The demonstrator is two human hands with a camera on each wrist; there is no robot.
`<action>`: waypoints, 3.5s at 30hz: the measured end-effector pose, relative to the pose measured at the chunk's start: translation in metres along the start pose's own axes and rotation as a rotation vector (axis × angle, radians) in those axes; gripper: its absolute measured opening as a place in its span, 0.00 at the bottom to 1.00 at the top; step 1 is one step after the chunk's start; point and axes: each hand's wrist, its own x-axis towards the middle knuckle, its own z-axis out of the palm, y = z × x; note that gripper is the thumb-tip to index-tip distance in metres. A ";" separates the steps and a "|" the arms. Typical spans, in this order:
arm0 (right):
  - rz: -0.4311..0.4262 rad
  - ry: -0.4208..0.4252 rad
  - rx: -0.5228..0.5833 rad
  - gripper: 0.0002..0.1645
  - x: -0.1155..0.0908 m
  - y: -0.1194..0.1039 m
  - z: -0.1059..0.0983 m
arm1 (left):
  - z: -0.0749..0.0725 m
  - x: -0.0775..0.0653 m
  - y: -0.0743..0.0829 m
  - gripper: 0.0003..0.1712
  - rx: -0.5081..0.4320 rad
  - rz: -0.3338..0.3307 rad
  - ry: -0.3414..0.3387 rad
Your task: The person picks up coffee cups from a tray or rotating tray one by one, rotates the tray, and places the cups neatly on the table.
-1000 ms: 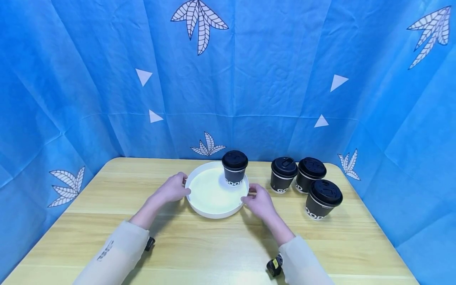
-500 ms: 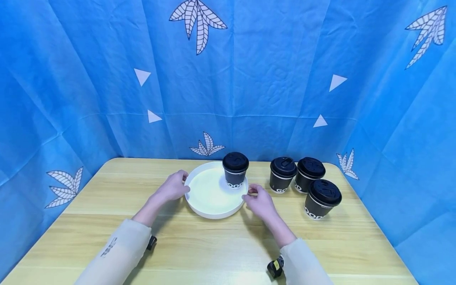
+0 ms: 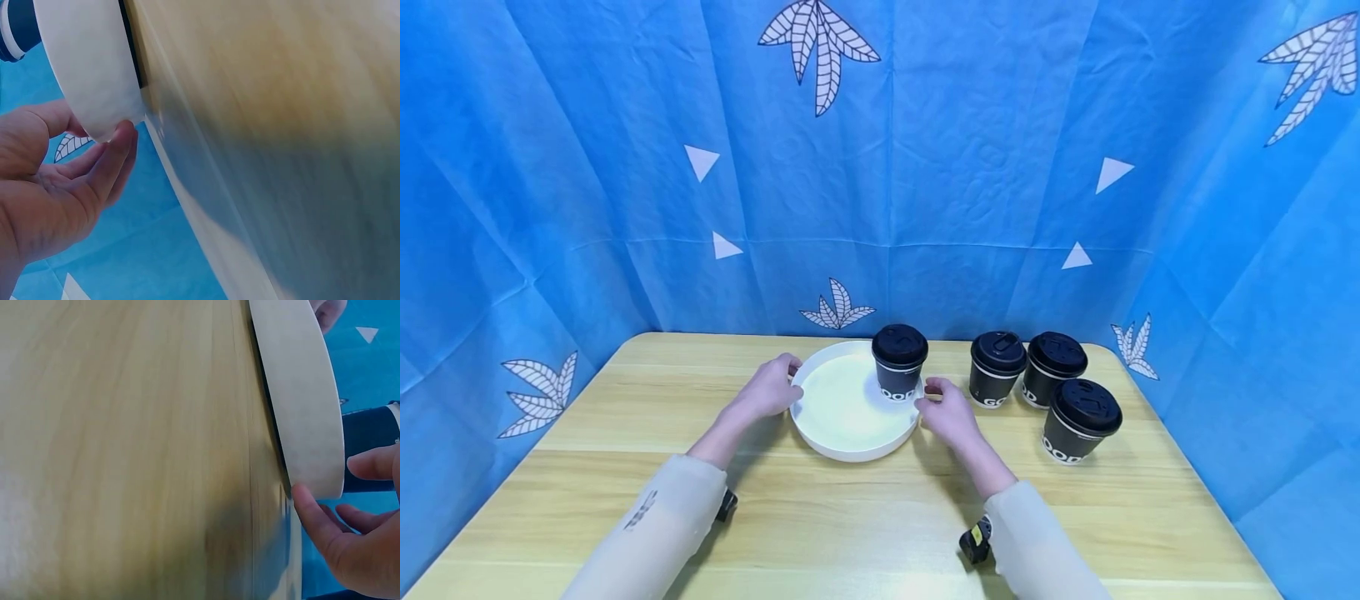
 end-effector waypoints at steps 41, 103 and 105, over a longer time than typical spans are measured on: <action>-0.015 -0.026 0.012 0.38 -0.026 -0.002 0.002 | -0.008 -0.024 0.000 0.30 0.112 -0.021 -0.051; -0.199 0.128 0.132 0.61 0.005 -0.006 0.020 | -0.007 -0.008 -0.016 0.30 0.554 0.336 0.024; -0.202 0.133 0.122 0.60 0.004 -0.006 0.021 | -0.008 -0.009 -0.015 0.30 0.550 0.334 0.023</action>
